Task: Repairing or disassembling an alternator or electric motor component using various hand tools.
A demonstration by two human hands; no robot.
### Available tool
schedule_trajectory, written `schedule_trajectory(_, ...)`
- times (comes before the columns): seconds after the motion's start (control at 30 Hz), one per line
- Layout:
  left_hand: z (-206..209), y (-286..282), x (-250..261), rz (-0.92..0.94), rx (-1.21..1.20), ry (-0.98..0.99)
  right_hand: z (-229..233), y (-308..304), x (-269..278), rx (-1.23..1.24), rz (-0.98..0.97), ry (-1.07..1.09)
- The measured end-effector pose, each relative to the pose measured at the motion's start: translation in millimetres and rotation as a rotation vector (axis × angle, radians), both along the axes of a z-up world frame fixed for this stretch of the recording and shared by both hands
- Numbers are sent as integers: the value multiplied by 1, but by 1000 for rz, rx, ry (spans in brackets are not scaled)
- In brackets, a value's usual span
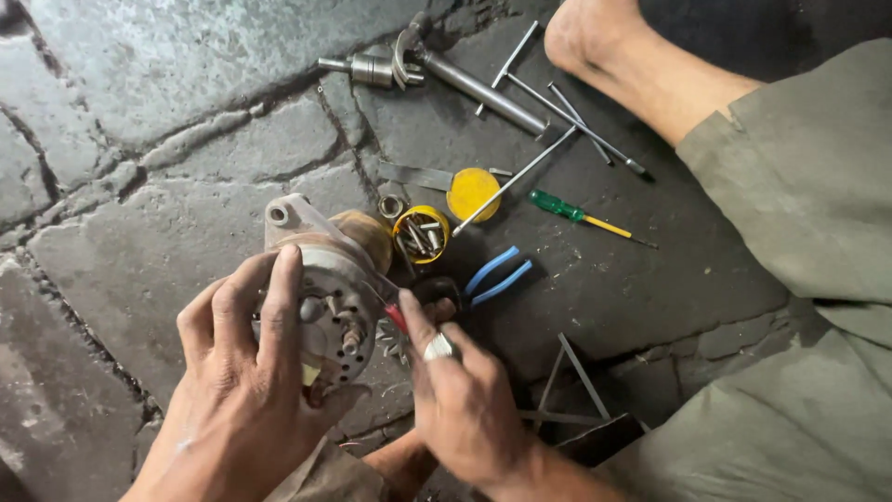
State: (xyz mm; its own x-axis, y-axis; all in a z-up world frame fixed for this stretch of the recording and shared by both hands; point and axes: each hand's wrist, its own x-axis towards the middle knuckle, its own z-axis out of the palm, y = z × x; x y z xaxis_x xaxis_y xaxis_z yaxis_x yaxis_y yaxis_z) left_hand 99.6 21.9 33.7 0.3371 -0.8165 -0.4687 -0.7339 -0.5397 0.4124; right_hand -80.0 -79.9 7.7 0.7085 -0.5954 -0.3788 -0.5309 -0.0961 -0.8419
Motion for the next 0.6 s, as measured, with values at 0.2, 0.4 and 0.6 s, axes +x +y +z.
schedule_trajectory(0.2, -6, 2, 5, -76, -12, 14, 10, 0, -2, 49, 179, 70)
schedule_trajectory(0.4, -9, -5, 3, 15, -83, 61, -1, 0, 1, -161, 176, -91)
schedule_trajectory(0.6, -8, -6, 3, 29, -78, 71, 6, -1, -3, 117, 102, -11)
